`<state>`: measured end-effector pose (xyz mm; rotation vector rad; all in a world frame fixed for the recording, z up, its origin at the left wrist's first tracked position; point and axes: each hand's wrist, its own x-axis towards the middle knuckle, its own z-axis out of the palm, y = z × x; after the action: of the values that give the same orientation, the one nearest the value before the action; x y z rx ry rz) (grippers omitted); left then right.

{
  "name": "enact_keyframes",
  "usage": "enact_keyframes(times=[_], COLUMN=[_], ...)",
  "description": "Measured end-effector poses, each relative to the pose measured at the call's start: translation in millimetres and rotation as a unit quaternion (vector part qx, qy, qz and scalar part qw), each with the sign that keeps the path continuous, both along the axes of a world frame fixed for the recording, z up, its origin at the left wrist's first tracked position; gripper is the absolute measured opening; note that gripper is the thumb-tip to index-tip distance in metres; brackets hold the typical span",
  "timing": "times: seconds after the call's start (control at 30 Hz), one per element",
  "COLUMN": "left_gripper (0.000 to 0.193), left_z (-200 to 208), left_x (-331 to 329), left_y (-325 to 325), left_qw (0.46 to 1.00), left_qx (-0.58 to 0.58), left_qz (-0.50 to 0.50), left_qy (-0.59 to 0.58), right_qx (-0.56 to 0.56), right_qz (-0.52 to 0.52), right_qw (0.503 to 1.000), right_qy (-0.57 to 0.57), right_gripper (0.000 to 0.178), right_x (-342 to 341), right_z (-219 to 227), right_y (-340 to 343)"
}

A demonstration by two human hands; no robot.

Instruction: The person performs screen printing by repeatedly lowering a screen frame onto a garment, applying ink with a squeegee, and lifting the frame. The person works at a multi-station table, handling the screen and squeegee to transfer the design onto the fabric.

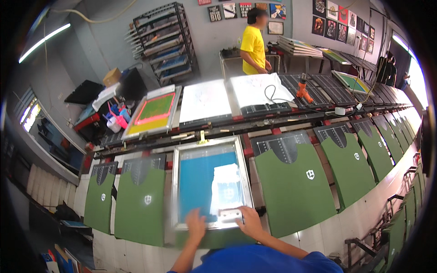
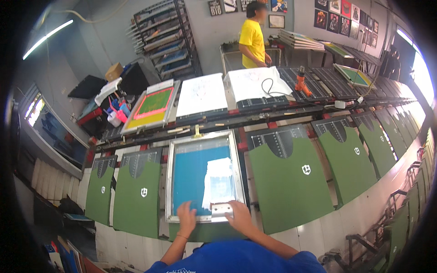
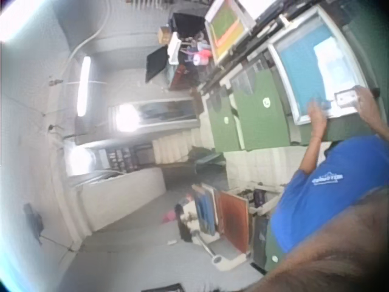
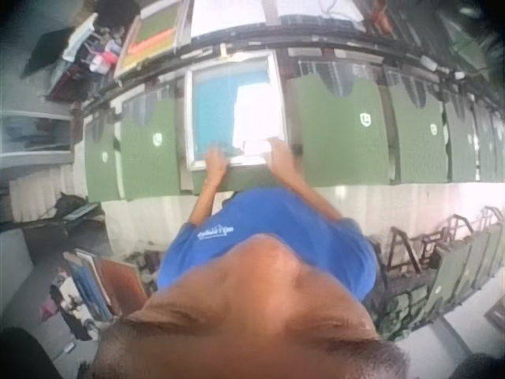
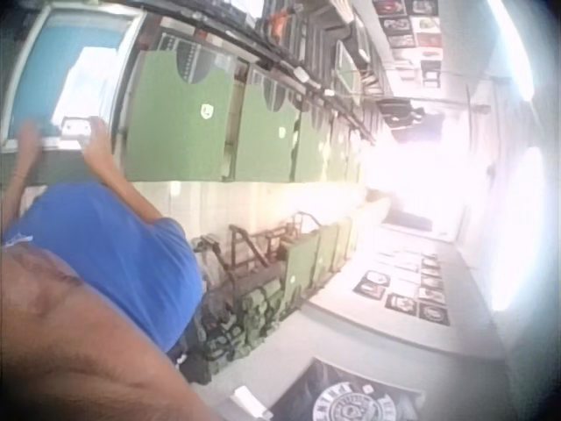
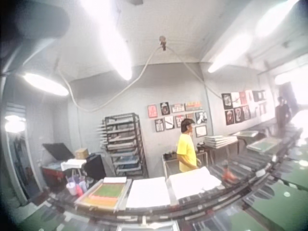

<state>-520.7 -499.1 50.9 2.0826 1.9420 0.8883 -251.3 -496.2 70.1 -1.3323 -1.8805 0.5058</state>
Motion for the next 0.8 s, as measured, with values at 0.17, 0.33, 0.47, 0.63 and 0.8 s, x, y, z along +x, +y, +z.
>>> enact_keyframes(times=[0.17, 0.33, 0.47, 0.63, 0.8], left_gripper=[0.039, 0.050, 0.018, 0.058, 0.058], left_z=[-9, -1, -55, -48, -33], left_x=[-67, -101, -143, -124, -109], left_y=[38, 48, 52, 54, 41], left_qw=[0.973, 0.951, 0.989, 0.982, 0.980], left_qx=[-0.061, -0.234, -0.044, -0.131, -0.101], left_qz=[0.220, 0.183, 0.137, 0.135, 0.158], left_qy=[0.016, 0.080, 0.041, -0.033, -0.071], right_qx=[-0.152, -0.226, -0.239, -0.212, -0.222], right_qz=[-0.284, -0.309, -0.315, -0.337, -0.322], right_qw=[0.939, 0.899, 0.892, 0.888, 0.879], right_qy=[0.121, 0.212, 0.218, 0.229, 0.272], right_gripper=[0.046, 0.043, 0.044, 0.044, 0.043], right_x=[25, 13, 5, 16, 28], right_z=[-86, -87, -77, -89, -84], right_y=[24, 34, 36, 35, 35])
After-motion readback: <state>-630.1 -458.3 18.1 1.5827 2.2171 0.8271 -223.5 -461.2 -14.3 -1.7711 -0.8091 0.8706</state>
